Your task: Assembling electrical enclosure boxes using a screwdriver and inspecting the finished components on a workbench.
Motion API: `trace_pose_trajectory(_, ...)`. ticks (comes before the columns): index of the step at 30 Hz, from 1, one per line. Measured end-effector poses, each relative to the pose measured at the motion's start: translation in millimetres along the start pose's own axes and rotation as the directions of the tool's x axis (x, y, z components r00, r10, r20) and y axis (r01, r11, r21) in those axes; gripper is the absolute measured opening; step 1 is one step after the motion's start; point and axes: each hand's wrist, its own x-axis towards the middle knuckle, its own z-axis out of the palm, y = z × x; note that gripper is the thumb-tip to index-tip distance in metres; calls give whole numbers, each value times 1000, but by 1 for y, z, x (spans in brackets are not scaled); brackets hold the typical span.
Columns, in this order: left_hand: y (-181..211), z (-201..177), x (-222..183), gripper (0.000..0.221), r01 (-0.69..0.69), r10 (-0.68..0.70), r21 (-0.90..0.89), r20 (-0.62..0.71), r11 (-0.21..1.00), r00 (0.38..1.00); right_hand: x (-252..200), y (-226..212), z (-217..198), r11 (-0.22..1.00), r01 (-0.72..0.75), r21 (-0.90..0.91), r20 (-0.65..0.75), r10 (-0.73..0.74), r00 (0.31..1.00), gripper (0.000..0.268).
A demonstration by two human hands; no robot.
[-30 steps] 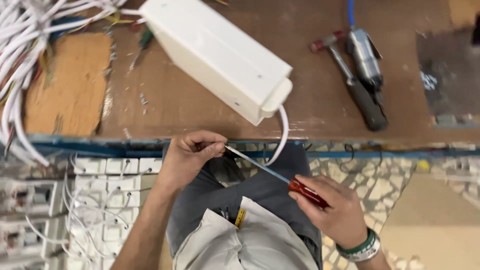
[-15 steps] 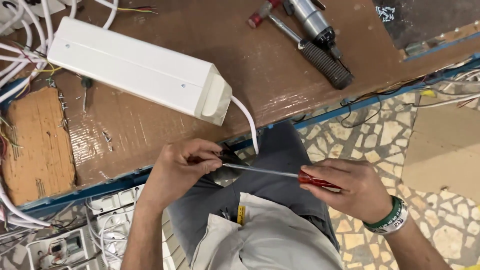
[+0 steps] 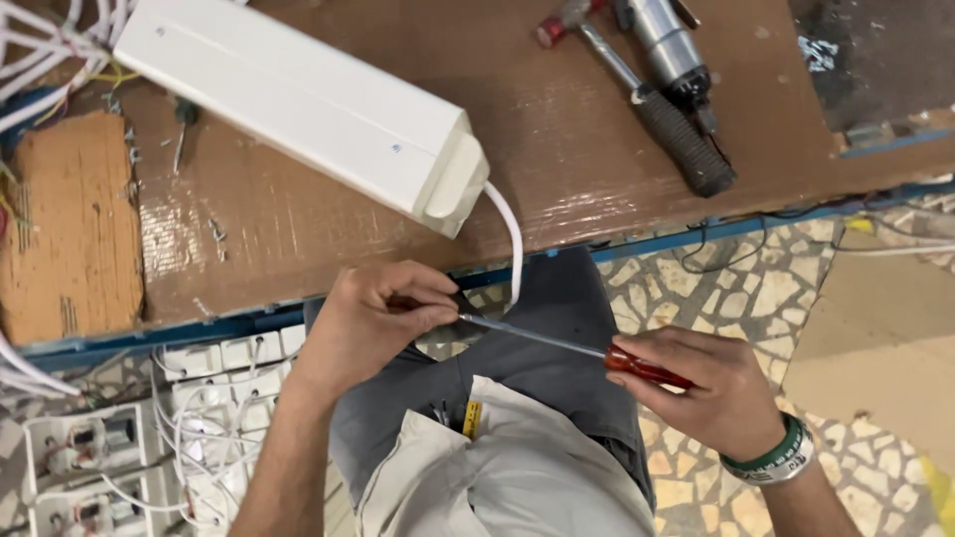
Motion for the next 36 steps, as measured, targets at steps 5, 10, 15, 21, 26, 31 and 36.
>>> trace_pose_trajectory(5, -13, -11, -6, 38, 21, -18, -217, 14, 976, 1000, -5, 1, 11, 995, -87, 54, 7, 87, 996, 43)
trace_pose_trajectory(10, -40, 2, -8, 49, -94, 36, -411, -146, 907, 989, -2, -15, 26, 991, -123, 48, -10, 123, 992, 41)
trace_pose_trajectory(15, -43, 30, -9, 57, -127, -247, -707, -401, 695, 882, -3, -33, 46, 974, -222, 36, -48, 224, 973, 37)
trace_pose_trajectory(21, -58, 55, -9, 47, -207, -315, -927, -307, 314, 898, -14, -31, 53, 833, -495, 247, 58, 497, 866, 34)
trace_pose_trajectory(26, -54, 64, -4, 44, -245, -231, -950, -287, 193, 930, -28, -5, 54, 297, -685, 666, 460, 559, 690, 39)
trace_pose_trajectory(31, -52, 73, 5, 40, -230, -113, -972, -234, 40, 966, -35, 9, 44, 288, -610, 738, 465, 439, 769, 42)
trace_pose_trajectory(36, -41, 82, 8, 43, -70, -72, -993, -77, 98, 994, -31, 18, 17, 546, -533, 646, 199, 554, 809, 37)
